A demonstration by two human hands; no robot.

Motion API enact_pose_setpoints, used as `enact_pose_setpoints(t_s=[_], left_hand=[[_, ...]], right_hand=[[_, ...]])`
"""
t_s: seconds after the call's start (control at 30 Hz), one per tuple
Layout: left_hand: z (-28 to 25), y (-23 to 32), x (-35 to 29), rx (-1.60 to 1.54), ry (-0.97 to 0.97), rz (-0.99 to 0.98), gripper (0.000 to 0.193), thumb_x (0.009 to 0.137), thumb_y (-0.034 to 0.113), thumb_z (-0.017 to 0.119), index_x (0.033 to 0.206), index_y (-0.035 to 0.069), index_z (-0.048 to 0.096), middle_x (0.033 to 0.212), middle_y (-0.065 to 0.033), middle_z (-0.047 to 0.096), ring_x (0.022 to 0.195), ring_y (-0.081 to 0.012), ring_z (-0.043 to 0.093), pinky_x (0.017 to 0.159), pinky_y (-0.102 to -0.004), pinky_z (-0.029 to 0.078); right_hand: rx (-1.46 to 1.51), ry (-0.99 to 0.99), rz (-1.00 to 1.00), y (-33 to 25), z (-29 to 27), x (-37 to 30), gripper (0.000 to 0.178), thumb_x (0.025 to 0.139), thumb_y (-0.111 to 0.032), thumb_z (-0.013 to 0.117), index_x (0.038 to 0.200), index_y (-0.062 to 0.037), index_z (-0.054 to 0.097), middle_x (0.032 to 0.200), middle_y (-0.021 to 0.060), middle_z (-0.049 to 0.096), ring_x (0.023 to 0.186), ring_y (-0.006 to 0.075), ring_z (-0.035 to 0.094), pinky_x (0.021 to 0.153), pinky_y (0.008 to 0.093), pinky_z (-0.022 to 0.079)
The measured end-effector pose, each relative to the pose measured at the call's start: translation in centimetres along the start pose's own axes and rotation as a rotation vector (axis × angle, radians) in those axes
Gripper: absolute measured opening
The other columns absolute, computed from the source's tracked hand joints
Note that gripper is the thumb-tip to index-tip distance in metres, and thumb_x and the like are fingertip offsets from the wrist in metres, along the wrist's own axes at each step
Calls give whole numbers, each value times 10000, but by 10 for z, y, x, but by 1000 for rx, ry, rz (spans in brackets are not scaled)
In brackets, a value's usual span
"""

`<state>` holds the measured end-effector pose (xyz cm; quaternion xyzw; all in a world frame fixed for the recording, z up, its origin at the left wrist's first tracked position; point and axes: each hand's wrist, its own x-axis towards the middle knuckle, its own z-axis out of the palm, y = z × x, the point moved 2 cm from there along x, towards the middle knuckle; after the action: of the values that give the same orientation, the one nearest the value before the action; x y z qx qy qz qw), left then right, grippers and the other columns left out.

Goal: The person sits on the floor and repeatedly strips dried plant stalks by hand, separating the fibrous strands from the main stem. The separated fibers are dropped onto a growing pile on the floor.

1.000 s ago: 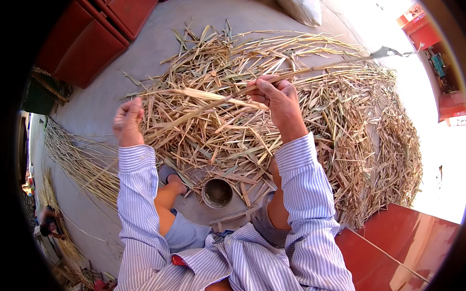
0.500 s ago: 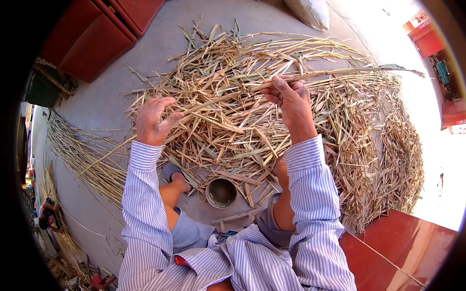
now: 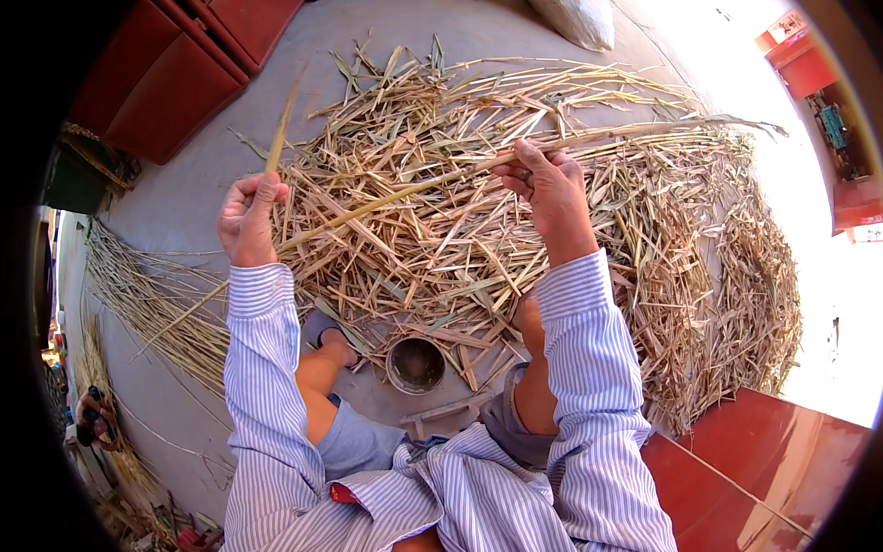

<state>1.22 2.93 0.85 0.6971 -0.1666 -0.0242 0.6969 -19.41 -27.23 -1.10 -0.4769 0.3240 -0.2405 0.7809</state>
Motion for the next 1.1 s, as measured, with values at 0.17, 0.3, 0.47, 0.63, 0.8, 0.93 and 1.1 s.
enact_pose_setpoints(t_s=[0.17,0.3,0.47,0.63,0.8,0.93,1.1], left_hand=[[-3,26,-4,947,-10,725,364,854,342,717,992,9,668,822,-89,688,743,-217,640,675,-356,496],[7,5,-17,891,-488,666,344,817,356,717,984,57,684,834,-103,665,789,-269,619,697,-392,462],[16,-11,-24,868,-580,692,258,766,266,741,900,71,638,785,-95,619,743,-276,591,659,-421,444],[26,-9,-34,1019,-489,826,200,775,181,722,765,73,554,702,-83,565,676,-282,573,612,-427,453],[15,-30,-30,1219,-494,694,194,777,175,708,765,66,548,677,-82,578,638,-296,592,577,-442,456],[20,-26,-32,1215,-608,603,217,823,250,695,858,50,620,697,-80,617,658,-288,602,603,-416,426],[54,16,-45,827,-455,689,255,854,330,662,860,76,670,697,-62,620,681,-266,595,656,-396,396]], right_hand=[[-4,23,9,-2,-4,2,194,926,-180,652,964,8,621,843,121,689,747,190,705,594,236,593],[1,38,-37,-2,4,0,240,932,-206,645,968,27,602,850,133,693,733,168,704,594,210,586],[11,37,-10,-2,5,-2,235,929,-211,652,967,18,613,850,131,690,732,181,701,581,219,583],[4,21,-24,-3,12,-4,258,935,-229,643,968,23,601,852,135,694,723,162,702,592,206,590],[20,-47,-64,-3,18,-8,281,935,-247,647,982,22,581,880,136,695,745,168,704,603,217,588],[-8,-142,-75,8,35,-16,261,951,-243,622,1013,7,582,912,146,697,783,199,708,674,265,598],[24,-419,17,36,80,-35,183,960,-200,604,1009,-24,599,967,131,701,852,203,706,732,286,593]])
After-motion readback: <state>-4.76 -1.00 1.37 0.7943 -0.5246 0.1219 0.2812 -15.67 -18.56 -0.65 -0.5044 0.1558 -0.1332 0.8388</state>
